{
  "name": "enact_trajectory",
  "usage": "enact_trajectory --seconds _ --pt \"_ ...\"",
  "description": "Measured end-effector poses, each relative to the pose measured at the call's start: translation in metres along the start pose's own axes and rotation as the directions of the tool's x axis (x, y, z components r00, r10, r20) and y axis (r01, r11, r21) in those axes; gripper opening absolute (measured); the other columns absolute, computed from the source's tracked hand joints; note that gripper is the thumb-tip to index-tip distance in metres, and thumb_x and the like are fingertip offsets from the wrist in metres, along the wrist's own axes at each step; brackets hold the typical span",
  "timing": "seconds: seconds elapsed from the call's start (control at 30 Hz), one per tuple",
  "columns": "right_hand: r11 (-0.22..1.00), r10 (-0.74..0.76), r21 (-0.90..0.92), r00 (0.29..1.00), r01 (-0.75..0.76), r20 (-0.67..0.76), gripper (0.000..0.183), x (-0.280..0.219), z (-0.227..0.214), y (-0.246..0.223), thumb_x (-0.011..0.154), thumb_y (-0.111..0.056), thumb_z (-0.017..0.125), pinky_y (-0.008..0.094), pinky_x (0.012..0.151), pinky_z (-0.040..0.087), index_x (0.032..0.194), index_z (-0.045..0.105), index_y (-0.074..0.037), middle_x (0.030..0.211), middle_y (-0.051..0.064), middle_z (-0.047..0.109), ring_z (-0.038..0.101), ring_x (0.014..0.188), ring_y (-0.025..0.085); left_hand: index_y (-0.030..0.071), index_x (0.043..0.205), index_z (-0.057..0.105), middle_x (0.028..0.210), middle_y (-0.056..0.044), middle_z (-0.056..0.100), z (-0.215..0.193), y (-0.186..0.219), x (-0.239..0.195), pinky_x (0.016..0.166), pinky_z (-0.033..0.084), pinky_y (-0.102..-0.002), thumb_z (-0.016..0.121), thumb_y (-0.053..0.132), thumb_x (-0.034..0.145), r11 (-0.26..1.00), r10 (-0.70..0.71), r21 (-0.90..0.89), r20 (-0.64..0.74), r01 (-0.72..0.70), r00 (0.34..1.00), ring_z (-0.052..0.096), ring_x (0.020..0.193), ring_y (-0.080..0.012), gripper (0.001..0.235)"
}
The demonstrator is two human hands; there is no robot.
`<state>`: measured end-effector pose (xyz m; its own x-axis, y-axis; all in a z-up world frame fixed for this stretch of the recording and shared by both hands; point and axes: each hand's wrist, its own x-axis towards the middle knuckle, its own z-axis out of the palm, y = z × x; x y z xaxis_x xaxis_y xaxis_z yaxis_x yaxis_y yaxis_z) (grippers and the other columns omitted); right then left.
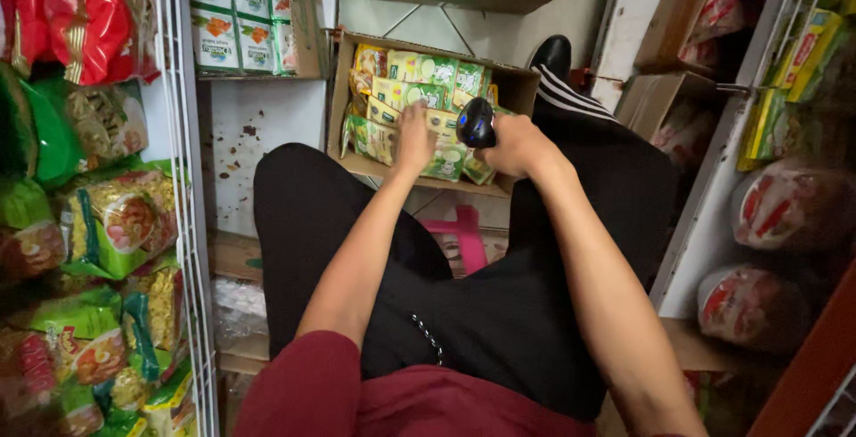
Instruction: The person uses a handheld scanner to scan the barcodes of various seasoning packets in a box and then places them onto a retail shelf.
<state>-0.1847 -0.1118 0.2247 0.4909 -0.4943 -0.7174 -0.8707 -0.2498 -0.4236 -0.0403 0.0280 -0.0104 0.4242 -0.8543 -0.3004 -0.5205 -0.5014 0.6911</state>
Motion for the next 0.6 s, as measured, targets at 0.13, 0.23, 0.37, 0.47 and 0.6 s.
enact_trajectory --seconds 0.13,0.23,0.37,0.47,0.6 --pt "1.000 0.003 0.023 1.000 -0.003 -0.029 0.049 0.005 0.002 0.009 0.074 -0.027 0.083 0.044 0.090 0.055 0.114 0.068 -0.003 0.106 0.026 0.072 0.068 0.104 0.041 0.007 0.088 0.069 0.107 -0.011 0.076 0.033 -0.017 0.016 0.082 0.057 -0.042 0.083 0.016 0.081 0.989 0.121 -0.090 -0.002 -0.121 0.993 0.073 0.090 -0.0320 0.018" --pt "0.999 -0.003 0.050 0.998 0.006 -0.061 0.047 0.004 -0.001 0.009 0.077 -0.028 0.083 0.044 0.090 0.056 0.113 0.069 -0.003 0.103 0.026 0.073 0.070 0.102 0.041 0.006 0.109 0.072 0.095 -0.015 0.077 0.036 -0.006 0.018 0.080 0.059 -0.038 0.072 0.007 0.088 0.958 -0.013 -0.284 0.072 0.033 0.997 0.077 0.087 -0.0274 0.021" --pt "0.941 0.022 0.337 0.991 0.024 -0.130 0.043 0.000 -0.008 -0.009 0.079 -0.033 0.084 0.041 0.084 0.058 0.109 0.071 -0.005 0.096 0.020 0.076 0.075 0.092 0.036 0.003 0.112 0.066 0.099 -0.014 0.076 -0.009 0.047 0.022 0.080 0.056 -0.036 0.068 0.007 0.089 0.868 -0.079 -0.490 0.026 0.082 0.997 0.073 0.090 -0.0269 0.024" --pt "0.856 -0.115 0.437 0.927 0.275 -0.357 0.044 -0.014 -0.016 -0.024 0.079 -0.031 0.087 0.038 0.084 0.056 0.111 0.070 -0.005 0.099 0.015 0.077 0.076 0.093 0.031 0.000 0.109 0.064 0.099 -0.013 0.071 -0.066 0.098 0.025 0.081 0.057 -0.035 0.063 0.005 0.091 0.514 -0.153 -0.837 0.127 0.189 0.980 0.069 0.089 -0.0243 0.019" --pt "0.807 -0.428 -0.011 0.571 0.591 -0.700 0.055 -0.030 -0.024 -0.039 0.071 -0.020 0.093 0.040 0.084 0.053 0.114 0.066 0.001 0.104 0.021 0.072 0.068 0.095 0.039 -0.002 0.102 0.060 0.092 -0.011 0.066 -0.150 0.133 0.013 0.080 0.056 -0.036 0.064 0.007 0.094 0.095 -0.050 -0.959 0.264 0.268 0.963 0.065 0.084 -0.0224 0.013"
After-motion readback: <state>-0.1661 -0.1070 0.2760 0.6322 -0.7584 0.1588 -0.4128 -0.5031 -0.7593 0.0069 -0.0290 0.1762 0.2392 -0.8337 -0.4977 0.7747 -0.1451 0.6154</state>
